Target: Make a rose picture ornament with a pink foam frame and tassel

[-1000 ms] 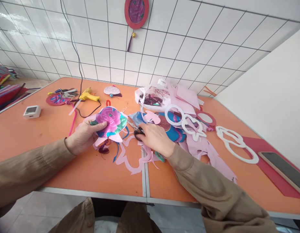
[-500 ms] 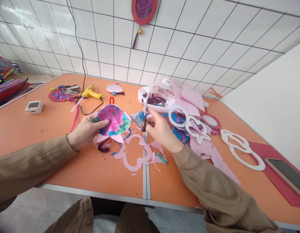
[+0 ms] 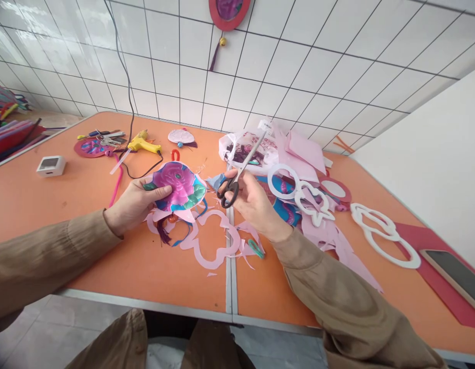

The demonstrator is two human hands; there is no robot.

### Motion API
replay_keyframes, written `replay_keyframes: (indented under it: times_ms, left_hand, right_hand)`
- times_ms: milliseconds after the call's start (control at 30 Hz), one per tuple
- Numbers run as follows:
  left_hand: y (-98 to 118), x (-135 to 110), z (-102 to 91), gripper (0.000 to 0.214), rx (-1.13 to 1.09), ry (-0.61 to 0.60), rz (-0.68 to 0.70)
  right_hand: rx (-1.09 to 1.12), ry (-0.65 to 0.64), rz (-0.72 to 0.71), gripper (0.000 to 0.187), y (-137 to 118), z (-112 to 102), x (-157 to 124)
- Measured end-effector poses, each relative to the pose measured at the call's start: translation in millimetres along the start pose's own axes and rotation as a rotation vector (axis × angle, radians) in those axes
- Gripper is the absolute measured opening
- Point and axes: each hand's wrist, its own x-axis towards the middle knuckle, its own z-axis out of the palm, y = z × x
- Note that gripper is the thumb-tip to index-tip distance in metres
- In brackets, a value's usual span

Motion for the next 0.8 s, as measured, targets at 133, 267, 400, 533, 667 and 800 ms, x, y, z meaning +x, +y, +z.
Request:
replay_keyframes:
  times_ms: [133,267,400,533,667,800]
  left_hand:
    - [-1.7,1.5,-2.0,0.044,0.034,0.004,0.012]
    - [-2.1,2.5,-2.2,0.045,0.055,0.018,0.018]
    - [-0.8,1.4,-0.5,0.047,0.048,0.014,-0.001]
    - [0.4,0.2,-0.3,0.048,0.063,0.029,-0.004]
    - [-0.8,0.9,-2.5,0.046,0.105,0.021,0.012]
    - [-2.1,1.8,-3.1,0.042,0.142,-0.008,0.037]
  right_hand:
    - [0.028,0.018,0.019,0.045,-0.1,0.6,0.7]
    - [0.055,0.088,0.076,0.044,4.4,-2.4,1.7]
    - [0.032,0.182,0.140,0.040,6.8,-3.3,2.8]
    - [-0.004,0.160,0.137,0.031,4.8,-0.6,1.9]
    - [0.019,0.045,0.122,0.035,6.3,1.3,-1.6]
    - [0.005,0.040,0.056,0.035,9.6,3.5,-2.8]
